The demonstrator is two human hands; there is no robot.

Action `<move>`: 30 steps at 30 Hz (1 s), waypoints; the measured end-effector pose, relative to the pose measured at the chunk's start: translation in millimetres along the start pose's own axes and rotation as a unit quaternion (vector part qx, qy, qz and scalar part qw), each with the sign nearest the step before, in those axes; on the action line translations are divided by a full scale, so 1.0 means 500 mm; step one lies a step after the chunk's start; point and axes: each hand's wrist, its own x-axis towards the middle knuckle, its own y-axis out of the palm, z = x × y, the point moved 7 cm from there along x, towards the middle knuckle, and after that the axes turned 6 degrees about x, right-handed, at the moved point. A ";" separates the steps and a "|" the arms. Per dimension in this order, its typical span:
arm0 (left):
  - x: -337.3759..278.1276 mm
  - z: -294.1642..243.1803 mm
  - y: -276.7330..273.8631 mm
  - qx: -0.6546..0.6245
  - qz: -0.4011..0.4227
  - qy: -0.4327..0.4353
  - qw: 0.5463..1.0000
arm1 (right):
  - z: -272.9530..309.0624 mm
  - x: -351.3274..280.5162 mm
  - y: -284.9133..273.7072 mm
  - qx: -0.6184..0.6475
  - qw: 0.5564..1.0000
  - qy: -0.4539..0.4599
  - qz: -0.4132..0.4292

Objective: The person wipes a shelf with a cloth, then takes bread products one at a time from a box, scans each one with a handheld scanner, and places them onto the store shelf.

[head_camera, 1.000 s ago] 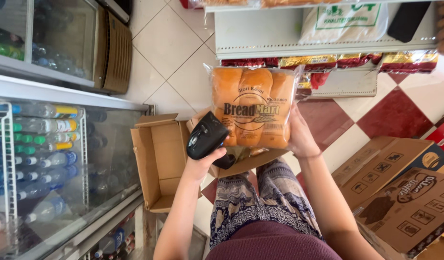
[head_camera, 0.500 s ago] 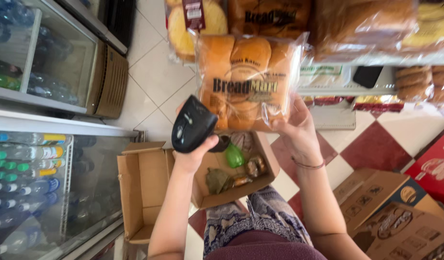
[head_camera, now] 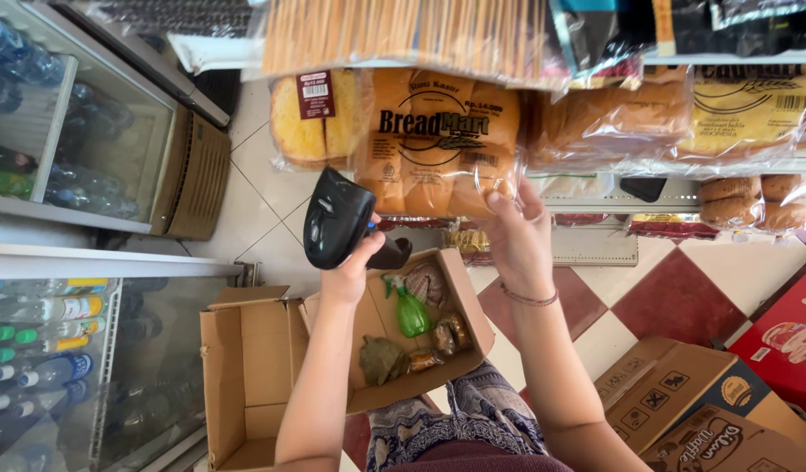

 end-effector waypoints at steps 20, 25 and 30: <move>0.041 -0.026 0.042 0.081 -0.023 -0.058 0.995 | 0.012 0.008 -0.012 0.013 0.989 -0.104 -0.104; 0.040 -0.038 0.060 0.098 -0.018 -0.039 0.994 | 0.022 0.015 -0.009 -0.017 0.982 -0.133 -0.134; 0.051 -0.044 0.074 0.077 0.009 -0.078 0.994 | 0.025 0.024 -0.020 -0.036 0.971 -0.176 -0.159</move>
